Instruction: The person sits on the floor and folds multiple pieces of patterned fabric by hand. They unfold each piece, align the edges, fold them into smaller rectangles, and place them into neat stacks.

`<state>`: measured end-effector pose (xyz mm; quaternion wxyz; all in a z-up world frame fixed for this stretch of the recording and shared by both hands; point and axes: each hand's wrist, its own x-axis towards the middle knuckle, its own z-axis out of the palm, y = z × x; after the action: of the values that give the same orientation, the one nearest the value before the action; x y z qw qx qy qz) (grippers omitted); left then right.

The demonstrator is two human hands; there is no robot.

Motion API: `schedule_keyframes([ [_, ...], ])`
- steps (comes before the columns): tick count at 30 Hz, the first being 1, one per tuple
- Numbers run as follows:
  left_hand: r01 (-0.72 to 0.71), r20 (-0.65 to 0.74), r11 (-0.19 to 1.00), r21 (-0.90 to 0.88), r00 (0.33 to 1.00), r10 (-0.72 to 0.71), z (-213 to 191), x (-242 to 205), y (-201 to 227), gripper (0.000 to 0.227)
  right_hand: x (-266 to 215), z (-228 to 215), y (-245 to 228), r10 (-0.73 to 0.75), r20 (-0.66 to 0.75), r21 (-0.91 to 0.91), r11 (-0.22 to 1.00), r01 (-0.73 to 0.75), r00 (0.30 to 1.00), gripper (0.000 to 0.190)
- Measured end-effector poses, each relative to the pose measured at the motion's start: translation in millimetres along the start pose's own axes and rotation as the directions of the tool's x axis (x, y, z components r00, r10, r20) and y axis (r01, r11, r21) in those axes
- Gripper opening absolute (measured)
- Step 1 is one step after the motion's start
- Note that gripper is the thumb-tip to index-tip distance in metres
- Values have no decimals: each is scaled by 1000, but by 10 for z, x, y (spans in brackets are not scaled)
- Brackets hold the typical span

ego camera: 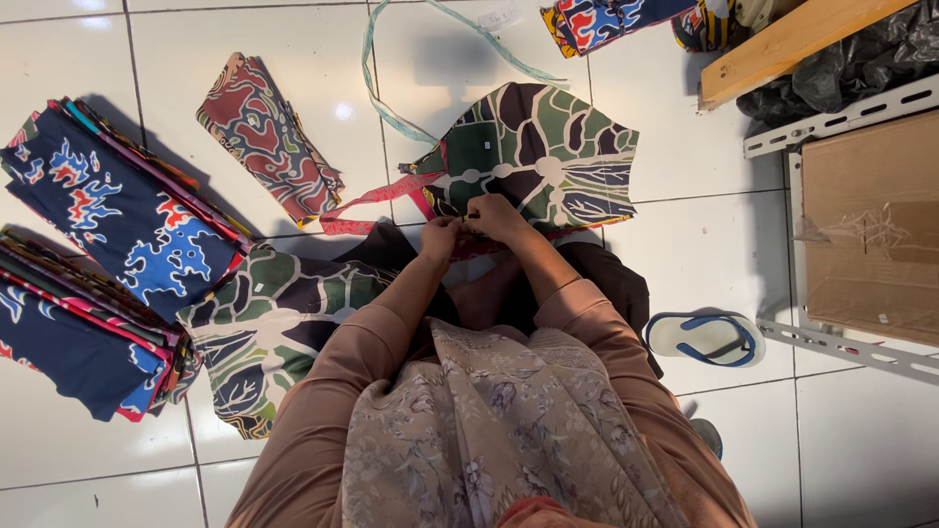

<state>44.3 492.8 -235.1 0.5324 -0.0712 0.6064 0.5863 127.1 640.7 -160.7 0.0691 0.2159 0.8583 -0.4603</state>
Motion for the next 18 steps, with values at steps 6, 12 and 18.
schedule_keyframes([
  [6,1,-52,1000,31,999,1,-38,143,-151,20,-15,-165,2,176,238,268,933,-239,955,11],
  [12,-16,-90,998,61,996,21,-3,90,-106,21,-26,-232,-18,139,229,285,937,-203,963,12],
  [18,-17,-70,999,49,997,21,3,25,-39,21,-49,-253,-137,85,195,283,949,-140,977,13],
])
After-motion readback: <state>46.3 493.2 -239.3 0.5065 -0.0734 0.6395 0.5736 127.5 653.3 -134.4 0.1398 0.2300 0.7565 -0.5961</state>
